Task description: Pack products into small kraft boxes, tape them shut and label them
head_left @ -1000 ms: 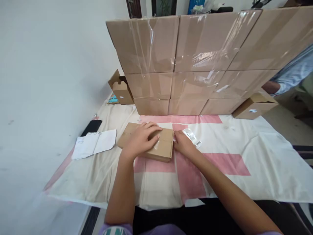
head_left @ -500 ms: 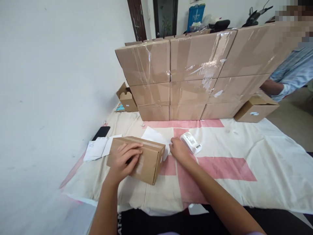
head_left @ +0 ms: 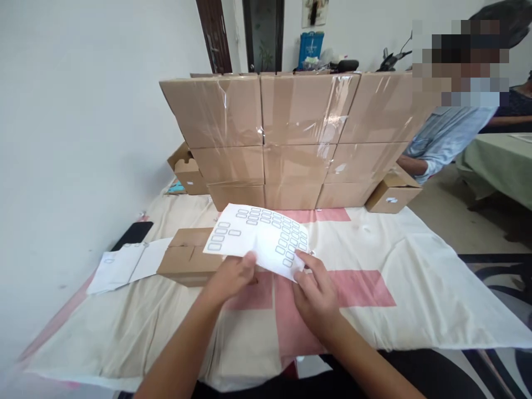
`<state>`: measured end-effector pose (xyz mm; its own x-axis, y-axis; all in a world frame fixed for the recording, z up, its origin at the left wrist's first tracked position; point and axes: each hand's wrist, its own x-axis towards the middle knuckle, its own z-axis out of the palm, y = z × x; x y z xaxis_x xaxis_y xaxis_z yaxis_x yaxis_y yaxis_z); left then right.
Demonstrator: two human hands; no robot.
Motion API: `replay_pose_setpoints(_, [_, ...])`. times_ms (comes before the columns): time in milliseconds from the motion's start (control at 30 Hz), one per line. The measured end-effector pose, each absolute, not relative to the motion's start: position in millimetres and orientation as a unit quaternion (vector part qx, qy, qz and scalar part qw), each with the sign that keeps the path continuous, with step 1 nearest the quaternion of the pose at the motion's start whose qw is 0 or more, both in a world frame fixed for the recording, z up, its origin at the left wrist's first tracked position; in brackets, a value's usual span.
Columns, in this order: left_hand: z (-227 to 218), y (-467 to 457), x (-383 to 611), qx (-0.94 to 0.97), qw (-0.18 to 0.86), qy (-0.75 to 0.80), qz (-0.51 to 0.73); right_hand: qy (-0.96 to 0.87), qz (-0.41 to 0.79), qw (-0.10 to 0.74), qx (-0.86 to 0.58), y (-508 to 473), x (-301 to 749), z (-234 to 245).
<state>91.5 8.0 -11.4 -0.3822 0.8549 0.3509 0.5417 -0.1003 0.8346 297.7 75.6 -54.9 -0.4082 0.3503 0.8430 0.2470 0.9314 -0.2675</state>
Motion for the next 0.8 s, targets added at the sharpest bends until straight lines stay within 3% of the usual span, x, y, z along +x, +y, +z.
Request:
replay_pose_setpoints(133, [-27, 43, 157, 0.331, 0.239, 0.563, 0.718, -0.815, 0.081, 0.533, -0.211, 86, 313, -48])
replay_pose_setpoints(300, [-67, 62, 174, 0.338, 0.334, 0.544, 0.692, -0.764, 0.144, 0.524, -0.346, 123, 345, -26])
replay_pose_setpoints(500, [-105, 66, 168, 0.432, 0.492, 0.536, 0.532, -0.636, 0.606, 0.276, -0.388, 156, 353, -47])
replay_pose_setpoints(600, [-112, 72, 166, 0.438, 0.413, 0.572, 0.557, -0.581, 0.660, 0.279, -0.385, 164, 354, -55])
replay_pose_setpoints(700, [-110, 72, 159, 0.510, 0.204, 0.621, 0.559, -0.597, 0.641, 0.276, -0.396, 169, 359, -55])
replay_pose_setpoints(800, [-101, 69, 152, 0.640, 0.047, 0.597, 0.481, -0.629, 0.636, 0.244, -0.375, 170, 363, -53])
